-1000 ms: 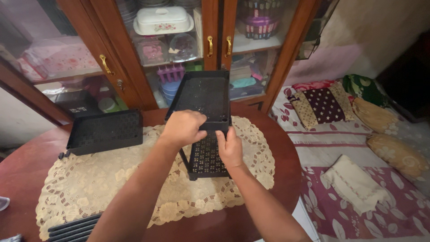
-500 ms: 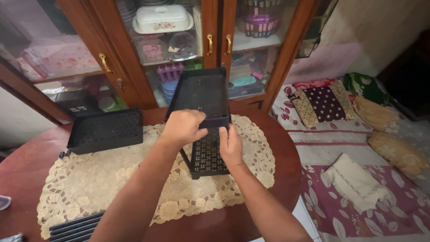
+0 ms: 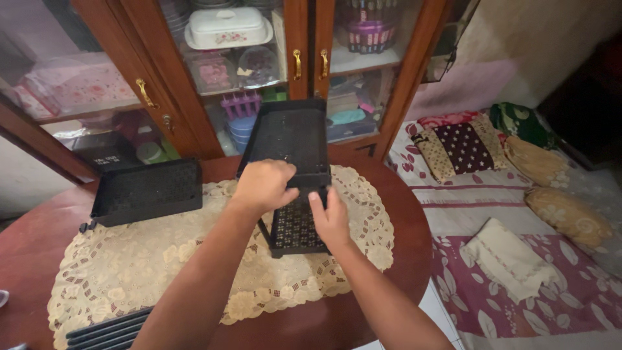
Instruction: The person assembles a black plastic storage rack by inserting vertical rods into a perforated base and attaching small black feet to the bottom. The person handles the base, rods, and feet one at a time, aligning and pressing them into place on a table.
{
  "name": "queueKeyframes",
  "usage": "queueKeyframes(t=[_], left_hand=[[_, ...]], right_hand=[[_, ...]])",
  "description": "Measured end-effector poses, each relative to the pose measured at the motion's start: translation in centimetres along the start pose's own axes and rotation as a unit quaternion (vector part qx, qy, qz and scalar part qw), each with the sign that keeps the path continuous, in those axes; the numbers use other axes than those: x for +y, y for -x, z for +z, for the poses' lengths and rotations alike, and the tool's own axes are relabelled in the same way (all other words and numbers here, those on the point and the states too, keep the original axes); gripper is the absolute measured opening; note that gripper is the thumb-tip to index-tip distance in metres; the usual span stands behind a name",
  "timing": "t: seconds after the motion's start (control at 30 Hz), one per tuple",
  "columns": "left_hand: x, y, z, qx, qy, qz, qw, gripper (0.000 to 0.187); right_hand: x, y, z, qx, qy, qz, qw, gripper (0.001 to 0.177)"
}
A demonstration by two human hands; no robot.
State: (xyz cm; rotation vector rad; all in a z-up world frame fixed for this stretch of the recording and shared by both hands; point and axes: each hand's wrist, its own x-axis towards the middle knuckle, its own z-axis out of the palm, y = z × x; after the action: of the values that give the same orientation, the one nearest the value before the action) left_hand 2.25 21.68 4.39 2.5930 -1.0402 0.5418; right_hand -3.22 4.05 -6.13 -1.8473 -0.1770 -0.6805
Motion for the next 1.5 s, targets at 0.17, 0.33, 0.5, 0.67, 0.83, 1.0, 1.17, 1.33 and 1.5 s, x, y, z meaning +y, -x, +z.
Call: queueKeyframes(t=[0.17,0.33,0.5,0.67,0.83,1.0,1.17,1.33,1.5], left_hand=[[0.4,0.7,0.2,0.004,0.01,0.021,1.0,0.031],[0.9,2.1,0.0,0.002,0.019,0.038,0.999,0.032],[0.9,4.0,-0.7,0.031,0.021,0.057,0.998,0.031],[0.9,5.1,-0.9,0.023,0.001,0.044,0.999,0.032],[1.7,5.7,-0.6,-0.03,-0.02,-0.014,0.999,0.032],[2.5,6.2,-1.2,0.0,-0.001,-0.025,1.0,0.034],[5.0,7.4,-2.9,0.17,-0.036,-0.004,0.985,0.042],[8.3,11.2,1.1,0.21,0.219,-0.348,0.887,0.042],[9.7,11.5,4.7,0.125,0.559,-0.573,0.585,0.098]], right_hand=[[-0.2,1.8,-0.6,-0.087,0.03,0.073,0.993,0.029],[-0.6,3.4,-1.3,-0.186,0.088,0.044,0.978,0.026],[-0.9,3.6,-3.2,-0.304,0.055,0.011,0.951,0.033],[5.3,0.3,-3.1,-0.277,-0.024,0.326,0.903,0.031],[14.5,-5.6,-3.8,-0.187,-0.032,0.384,0.904,0.033],[16.5,-11.3,-3.3,-0.101,-0.107,0.42,0.896,0.051],[14.0,-15.7,-2.3,-0.085,-0.122,0.433,0.889,0.055],[12.6,-18.0,-1.6,-0.111,-0.137,0.453,0.874,0.056],[15.4,-19.0,-1.2,-0.187,-0.173,0.474,0.843,0.071]])
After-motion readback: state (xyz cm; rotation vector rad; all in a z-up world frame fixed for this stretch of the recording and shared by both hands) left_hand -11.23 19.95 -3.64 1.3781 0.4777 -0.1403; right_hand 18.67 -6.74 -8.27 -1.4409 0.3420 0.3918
